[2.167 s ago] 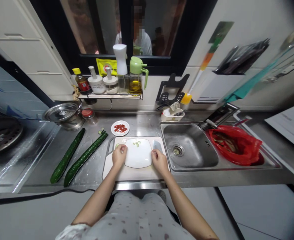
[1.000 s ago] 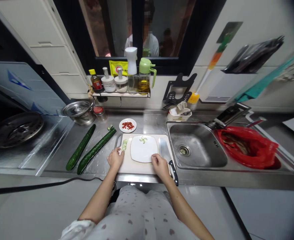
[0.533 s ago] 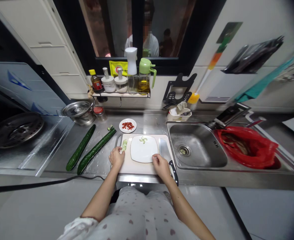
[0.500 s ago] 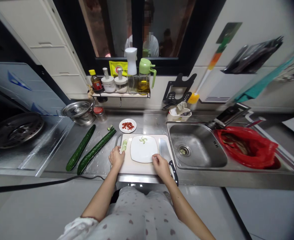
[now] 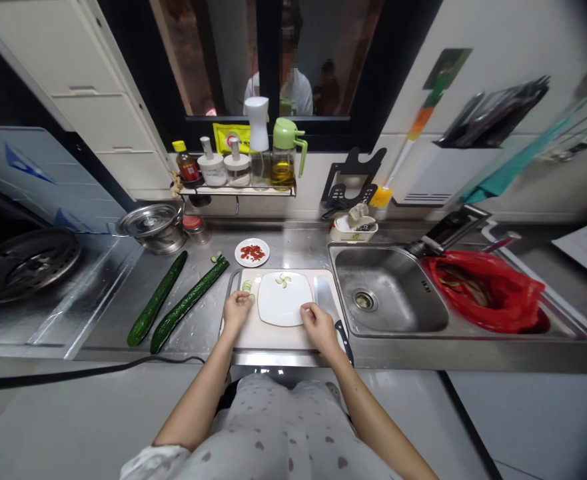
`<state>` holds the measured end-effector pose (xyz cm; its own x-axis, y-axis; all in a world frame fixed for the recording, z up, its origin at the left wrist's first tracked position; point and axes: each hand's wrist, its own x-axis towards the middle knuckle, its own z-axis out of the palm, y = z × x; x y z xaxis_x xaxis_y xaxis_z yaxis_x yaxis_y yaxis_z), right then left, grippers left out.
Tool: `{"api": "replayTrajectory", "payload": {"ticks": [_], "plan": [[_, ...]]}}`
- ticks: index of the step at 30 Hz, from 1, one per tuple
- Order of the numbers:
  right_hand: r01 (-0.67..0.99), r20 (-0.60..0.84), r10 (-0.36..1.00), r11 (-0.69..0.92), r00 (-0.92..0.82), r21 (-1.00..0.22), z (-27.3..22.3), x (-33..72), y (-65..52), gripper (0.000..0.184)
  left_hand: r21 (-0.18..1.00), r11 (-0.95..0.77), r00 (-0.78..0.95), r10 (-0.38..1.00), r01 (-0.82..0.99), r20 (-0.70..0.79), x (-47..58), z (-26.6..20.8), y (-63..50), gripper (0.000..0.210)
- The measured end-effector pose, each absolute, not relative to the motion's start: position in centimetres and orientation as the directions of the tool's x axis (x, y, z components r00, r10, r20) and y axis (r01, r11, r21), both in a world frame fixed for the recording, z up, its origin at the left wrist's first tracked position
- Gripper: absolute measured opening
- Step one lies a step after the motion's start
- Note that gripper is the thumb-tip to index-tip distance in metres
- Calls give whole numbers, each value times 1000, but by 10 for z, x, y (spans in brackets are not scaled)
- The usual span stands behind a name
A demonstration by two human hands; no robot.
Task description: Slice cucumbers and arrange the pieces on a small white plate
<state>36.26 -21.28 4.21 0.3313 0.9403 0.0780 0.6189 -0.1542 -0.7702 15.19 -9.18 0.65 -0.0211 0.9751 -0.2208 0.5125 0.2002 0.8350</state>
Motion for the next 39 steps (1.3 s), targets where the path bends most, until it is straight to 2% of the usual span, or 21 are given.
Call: {"api": "replayTrajectory", "payload": {"ticks": [3, 6, 11, 19, 23, 29, 39], "plan": [[594, 113, 946, -96, 304, -799, 56, 360, -203, 27, 964, 195, 136, 966, 180, -221, 164, 25, -93, 26], [558, 176, 956, 15, 235, -830, 73, 356, -191, 23, 986, 152, 251, 954, 65, -164, 175, 48, -99, 29], [535, 245, 957, 127, 156, -835, 87, 350, -178, 19, 995, 76, 345, 934, 71, -96, 188, 75, -112, 27], [513, 249, 961, 157, 116, -844, 85, 351, -175, 13, 997, 43, 412, 909, 68, -67, 199, 85, -120, 29], [527, 252, 955, 136, 154, -839, 85, 356, -176, 14, 986, 148, 313, 935, 80, -166, 200, 83, -123, 40], [579, 313, 939, 178, 141, -795, 87, 362, -178, 16, 913, 407, 409, 827, 41, -387, 206, 86, -127, 56], [617, 316, 948, 226, 38, -754, 89, 364, -186, 18, 867, 497, 443, 774, 15, -451, 211, 78, -123, 57]]}}
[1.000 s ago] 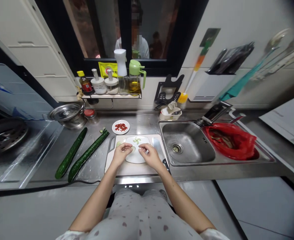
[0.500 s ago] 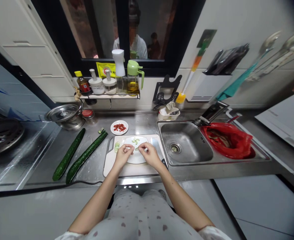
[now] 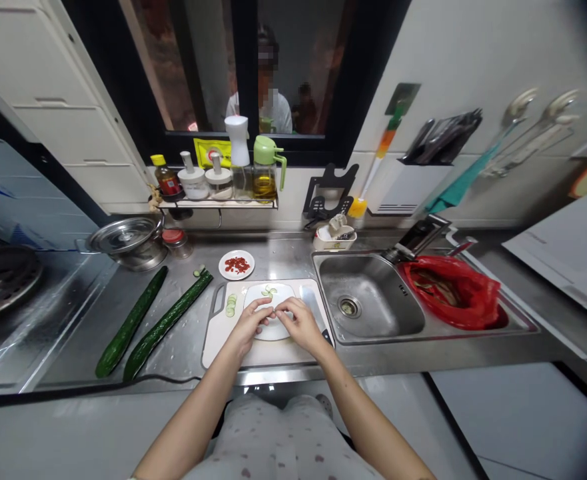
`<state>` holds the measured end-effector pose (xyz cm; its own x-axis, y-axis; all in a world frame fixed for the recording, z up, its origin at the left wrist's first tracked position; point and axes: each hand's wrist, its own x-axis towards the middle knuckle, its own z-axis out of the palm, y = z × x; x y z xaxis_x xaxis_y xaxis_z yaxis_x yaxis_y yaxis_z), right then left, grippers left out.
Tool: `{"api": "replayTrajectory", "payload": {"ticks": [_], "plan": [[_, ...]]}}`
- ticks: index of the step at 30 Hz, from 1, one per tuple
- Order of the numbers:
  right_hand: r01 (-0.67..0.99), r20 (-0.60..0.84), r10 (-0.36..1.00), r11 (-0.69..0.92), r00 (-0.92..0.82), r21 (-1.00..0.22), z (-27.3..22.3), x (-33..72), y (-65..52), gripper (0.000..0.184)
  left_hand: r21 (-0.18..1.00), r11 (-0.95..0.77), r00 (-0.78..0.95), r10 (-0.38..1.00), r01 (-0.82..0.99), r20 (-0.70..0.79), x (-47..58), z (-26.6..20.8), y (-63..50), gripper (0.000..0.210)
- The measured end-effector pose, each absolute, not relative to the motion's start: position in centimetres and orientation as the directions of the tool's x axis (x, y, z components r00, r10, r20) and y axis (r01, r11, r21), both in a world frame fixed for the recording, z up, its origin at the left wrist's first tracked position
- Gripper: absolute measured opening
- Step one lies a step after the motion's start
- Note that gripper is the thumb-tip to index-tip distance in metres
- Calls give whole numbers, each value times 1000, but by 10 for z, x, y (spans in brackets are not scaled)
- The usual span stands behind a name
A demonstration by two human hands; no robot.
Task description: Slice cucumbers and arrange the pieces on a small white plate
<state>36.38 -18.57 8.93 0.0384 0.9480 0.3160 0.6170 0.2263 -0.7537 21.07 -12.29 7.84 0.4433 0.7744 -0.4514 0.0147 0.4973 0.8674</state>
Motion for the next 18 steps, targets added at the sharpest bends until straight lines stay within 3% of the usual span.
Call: {"api": "replayTrajectory", "payload": {"ticks": [18], "plan": [[598, 175, 975, 61, 134, -799, 57, 378, -175, 12, 947, 309, 472, 850, -86, -234, 231, 49, -110, 58]]}}
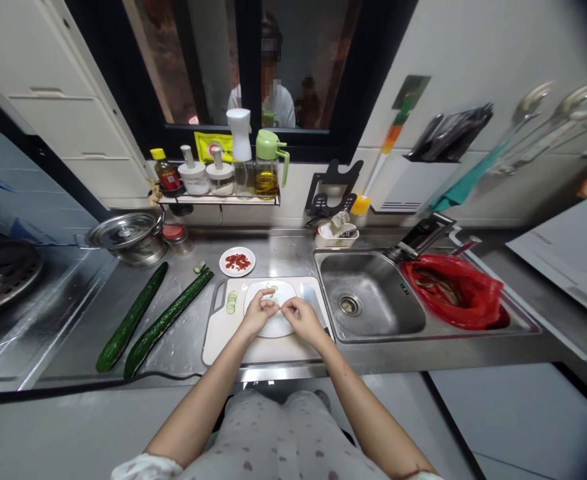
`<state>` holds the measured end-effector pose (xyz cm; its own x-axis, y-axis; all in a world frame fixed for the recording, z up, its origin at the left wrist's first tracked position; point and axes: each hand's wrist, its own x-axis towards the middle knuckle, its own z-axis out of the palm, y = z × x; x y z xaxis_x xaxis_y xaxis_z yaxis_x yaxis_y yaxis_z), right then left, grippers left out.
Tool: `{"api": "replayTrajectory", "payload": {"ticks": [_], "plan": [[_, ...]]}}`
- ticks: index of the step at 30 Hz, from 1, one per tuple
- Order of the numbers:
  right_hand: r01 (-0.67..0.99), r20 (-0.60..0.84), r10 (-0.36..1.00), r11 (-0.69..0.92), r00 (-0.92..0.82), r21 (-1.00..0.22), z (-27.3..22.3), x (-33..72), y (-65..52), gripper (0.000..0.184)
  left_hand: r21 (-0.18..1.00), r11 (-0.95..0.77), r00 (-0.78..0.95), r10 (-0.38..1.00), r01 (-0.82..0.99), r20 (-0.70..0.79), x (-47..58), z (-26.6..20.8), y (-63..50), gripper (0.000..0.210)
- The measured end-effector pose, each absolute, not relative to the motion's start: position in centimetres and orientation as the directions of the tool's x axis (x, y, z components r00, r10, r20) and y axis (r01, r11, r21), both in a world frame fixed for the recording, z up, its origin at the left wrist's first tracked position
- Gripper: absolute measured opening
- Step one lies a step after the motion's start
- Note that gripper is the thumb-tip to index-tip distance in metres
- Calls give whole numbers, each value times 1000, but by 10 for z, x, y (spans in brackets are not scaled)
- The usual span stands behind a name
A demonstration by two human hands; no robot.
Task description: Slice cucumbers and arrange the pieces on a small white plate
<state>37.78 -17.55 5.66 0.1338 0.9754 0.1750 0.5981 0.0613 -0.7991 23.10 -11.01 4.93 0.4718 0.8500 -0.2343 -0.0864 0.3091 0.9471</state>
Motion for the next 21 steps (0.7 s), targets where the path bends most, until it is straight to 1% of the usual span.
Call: {"api": "replayTrajectory", "payload": {"ticks": [6, 9, 14, 17, 21], "plan": [[507, 45, 983, -53, 179, -860, 35, 388, -169, 16, 980, 196, 487, 860, -37, -153, 242, 31, -104, 50], [516, -16, 980, -117, 196, -848, 21, 395, -167, 17, 990, 139, 489, 863, 15, -129, 251, 15, -100, 45], [676, -108, 968, -237, 228, -698, 9, 405, -169, 19, 974, 87, 503, 844, 211, -185, 264, -11, -95, 36], [754, -148, 959, -280, 240, -594, 9, 406, -170, 20, 940, 1, 505, 843, 343, -185, 269, -17, -93, 35], [835, -152, 956, -293, 250, -466, 9, 405, -171, 21, 864, -121, 525, 832, 489, -181, 272, -14, -92, 36]]}}
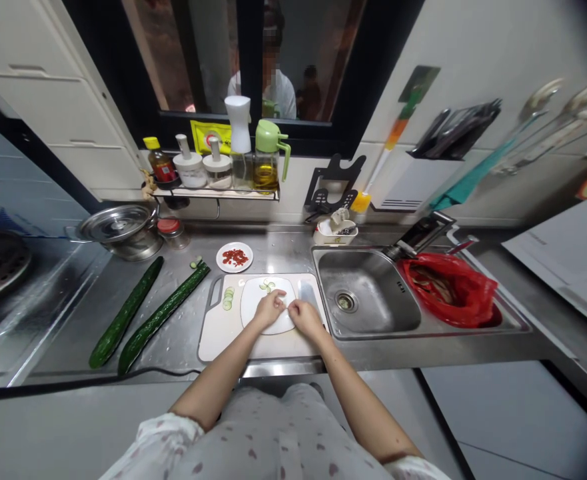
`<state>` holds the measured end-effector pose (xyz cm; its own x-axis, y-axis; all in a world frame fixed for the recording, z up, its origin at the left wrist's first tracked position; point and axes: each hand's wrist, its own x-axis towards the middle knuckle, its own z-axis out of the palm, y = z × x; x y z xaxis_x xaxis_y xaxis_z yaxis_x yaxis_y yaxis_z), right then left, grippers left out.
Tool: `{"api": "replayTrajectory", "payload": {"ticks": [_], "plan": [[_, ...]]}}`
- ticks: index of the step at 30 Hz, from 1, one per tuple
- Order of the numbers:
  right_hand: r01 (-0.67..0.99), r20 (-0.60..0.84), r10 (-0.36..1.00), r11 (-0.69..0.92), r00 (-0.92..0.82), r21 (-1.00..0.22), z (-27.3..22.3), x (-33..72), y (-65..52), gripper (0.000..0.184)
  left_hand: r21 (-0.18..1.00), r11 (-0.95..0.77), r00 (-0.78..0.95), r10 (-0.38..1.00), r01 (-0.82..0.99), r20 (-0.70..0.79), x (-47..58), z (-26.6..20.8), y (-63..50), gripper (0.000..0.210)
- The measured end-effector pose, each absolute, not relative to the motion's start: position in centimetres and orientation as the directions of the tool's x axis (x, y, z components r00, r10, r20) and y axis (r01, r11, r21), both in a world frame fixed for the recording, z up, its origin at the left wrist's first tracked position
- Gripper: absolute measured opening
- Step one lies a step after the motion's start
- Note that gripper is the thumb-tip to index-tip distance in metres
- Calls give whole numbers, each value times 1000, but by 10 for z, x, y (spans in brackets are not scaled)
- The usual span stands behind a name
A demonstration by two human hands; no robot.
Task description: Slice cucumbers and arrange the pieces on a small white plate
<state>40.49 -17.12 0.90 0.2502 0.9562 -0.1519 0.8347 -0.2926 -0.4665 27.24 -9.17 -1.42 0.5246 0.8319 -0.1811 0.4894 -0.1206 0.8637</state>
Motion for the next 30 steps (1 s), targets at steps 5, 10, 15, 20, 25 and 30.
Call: {"api": "replayTrajectory", "payload": {"ticks": [5, 10, 15, 20, 25, 30], "plan": [[898, -107, 966, -257, 234, -358, 4, 402, -173, 22, 775, -217, 540, 822, 594, -184, 275, -10, -92, 36], [925, -19, 976, -211, 217, -317, -2, 400, -177, 21, 696, -321, 570, 808, 642, -153, 276, -9, -93, 34], [962, 52, 987, -136, 153, -238, -4, 401, -185, 25, 643, -396, 589, 801, 656, -109, 278, -7, -95, 30], [979, 39, 990, -130, 138, -155, -2, 399, -190, 29, 606, -398, 583, 801, 689, -136, 279, -4, -97, 28], [983, 2, 989, -147, 148, -106, 2, 396, -188, 30, 585, -378, 551, 822, 717, -144, 279, -2, -98, 28], [980, -49, 984, -177, 173, -91, 6, 394, -184, 29, 583, -398, 567, 813, 708, -133, 277, 0, -97, 20]]}}
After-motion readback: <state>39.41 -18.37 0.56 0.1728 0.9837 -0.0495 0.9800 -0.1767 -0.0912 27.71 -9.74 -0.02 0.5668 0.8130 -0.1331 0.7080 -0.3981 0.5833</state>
